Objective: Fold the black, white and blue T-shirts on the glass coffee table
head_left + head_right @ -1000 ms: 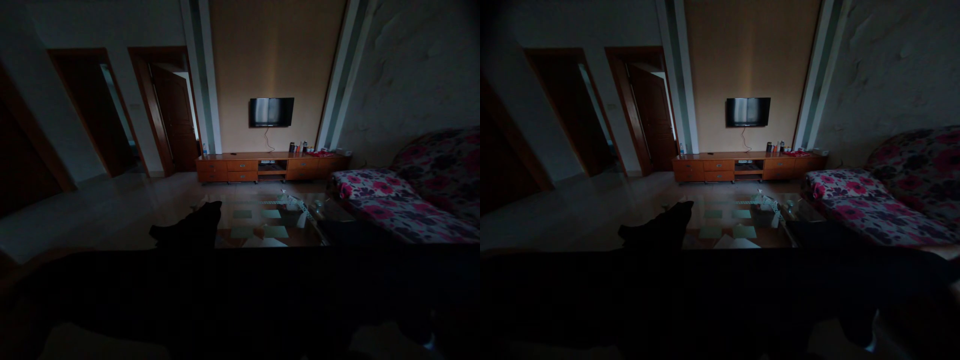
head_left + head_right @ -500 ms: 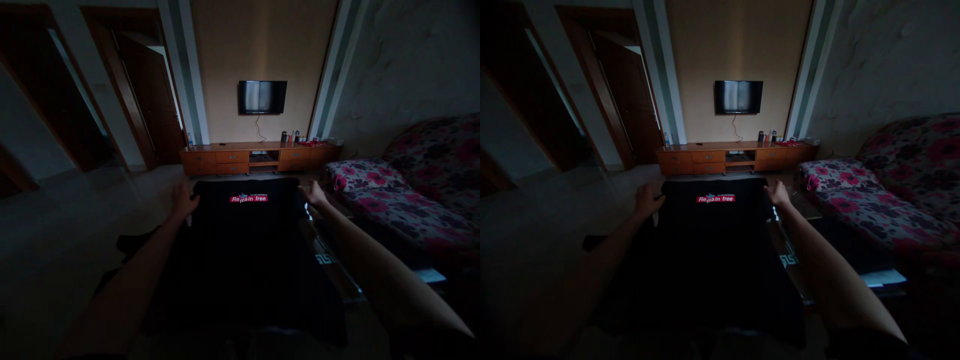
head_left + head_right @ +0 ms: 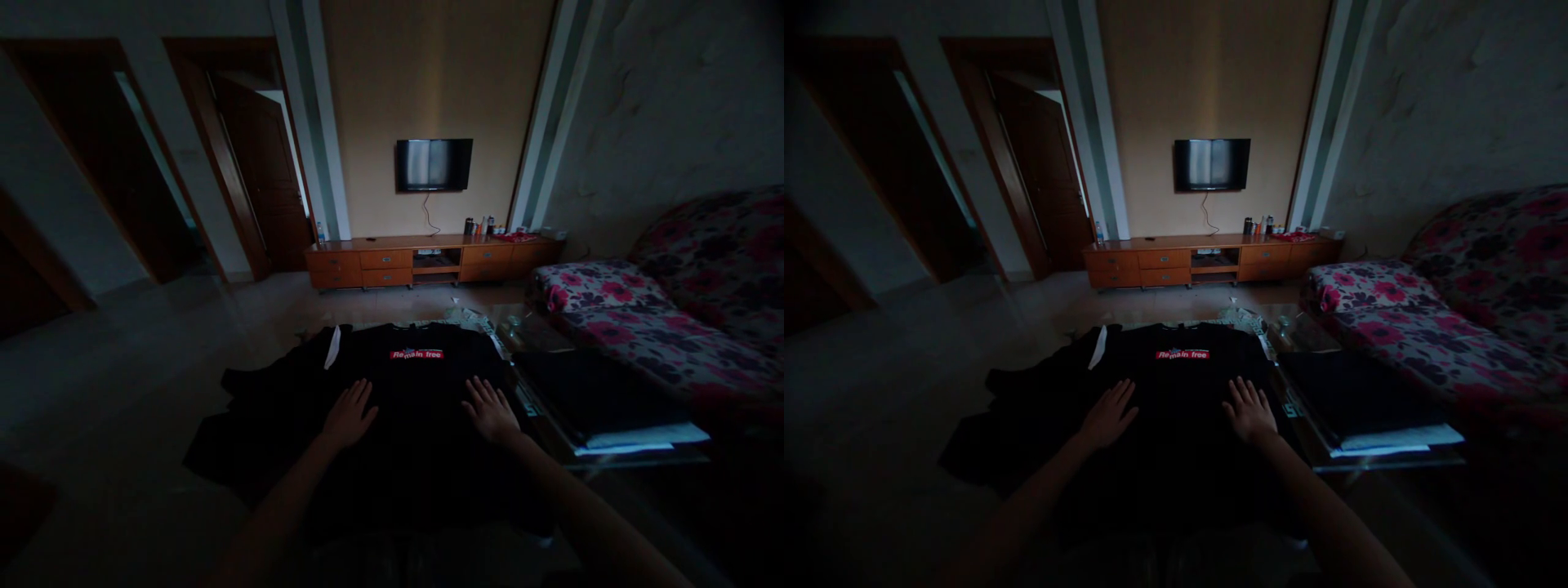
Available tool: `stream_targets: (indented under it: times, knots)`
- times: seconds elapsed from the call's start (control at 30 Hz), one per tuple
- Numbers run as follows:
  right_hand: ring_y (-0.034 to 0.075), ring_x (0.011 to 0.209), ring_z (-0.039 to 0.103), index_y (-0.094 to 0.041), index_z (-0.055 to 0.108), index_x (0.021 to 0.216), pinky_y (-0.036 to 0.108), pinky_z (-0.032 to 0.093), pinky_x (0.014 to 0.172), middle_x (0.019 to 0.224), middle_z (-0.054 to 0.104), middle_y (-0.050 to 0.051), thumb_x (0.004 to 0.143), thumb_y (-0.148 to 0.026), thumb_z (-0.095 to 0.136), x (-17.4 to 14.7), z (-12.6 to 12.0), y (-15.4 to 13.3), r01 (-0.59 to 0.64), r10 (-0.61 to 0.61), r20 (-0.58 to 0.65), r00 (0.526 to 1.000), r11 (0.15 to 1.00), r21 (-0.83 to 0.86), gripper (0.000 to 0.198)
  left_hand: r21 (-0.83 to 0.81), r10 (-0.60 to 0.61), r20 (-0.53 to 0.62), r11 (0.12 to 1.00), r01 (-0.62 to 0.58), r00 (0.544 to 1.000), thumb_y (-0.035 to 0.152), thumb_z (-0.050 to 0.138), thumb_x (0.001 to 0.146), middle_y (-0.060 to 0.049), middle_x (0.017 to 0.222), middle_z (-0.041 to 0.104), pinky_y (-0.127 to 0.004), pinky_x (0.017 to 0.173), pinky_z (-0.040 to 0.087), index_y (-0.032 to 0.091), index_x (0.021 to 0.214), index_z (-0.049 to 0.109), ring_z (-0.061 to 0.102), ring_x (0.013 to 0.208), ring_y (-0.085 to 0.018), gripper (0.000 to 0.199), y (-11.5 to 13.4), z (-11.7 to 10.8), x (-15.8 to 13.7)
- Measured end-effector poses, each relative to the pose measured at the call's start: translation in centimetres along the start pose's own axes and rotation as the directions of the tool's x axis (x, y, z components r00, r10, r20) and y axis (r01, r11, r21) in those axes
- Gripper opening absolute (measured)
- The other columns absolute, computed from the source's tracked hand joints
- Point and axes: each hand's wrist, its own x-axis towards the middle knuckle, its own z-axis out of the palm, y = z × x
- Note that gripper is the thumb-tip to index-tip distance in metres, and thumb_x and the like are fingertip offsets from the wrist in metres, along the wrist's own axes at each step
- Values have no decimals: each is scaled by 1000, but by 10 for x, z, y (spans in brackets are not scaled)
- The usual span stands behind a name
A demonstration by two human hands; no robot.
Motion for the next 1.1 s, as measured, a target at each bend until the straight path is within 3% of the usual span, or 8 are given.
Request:
stream_targets:
  times: [0.5,0.9,1.1]
  knots:
    - [24,156,7,-25,21,162,47,7,126,169,11,2,101,-57,25,-89,4,8,35,-36,-36,999,999,-16,69,-13,-26,63,1000,27,998,60,28,101,-7,168,20,-46,126,16,19,160,27,15,155,-26,72,34,-11,-95]
    - [23,156,6,-25,20,162,46,7,126,169,10,1,101,-59,23,-106,2,8,44,-45,-24,999,999,-13,70,-18,-30,57,999,31,998,62,27,100,-8,167,21,-47,125,16,19,160,29,18,155,-26,73,41,-14,-115]
    - [24,156,4,-26,16,163,48,8,125,169,8,1,101,-61,21,-103,-2,6,25,-25,33,999,1000,-2,71,-66,-42,118,997,50,992,62,30,99,-11,167,20,-47,125,17,17,159,29,14,156,-27,75,41,-21,-114]
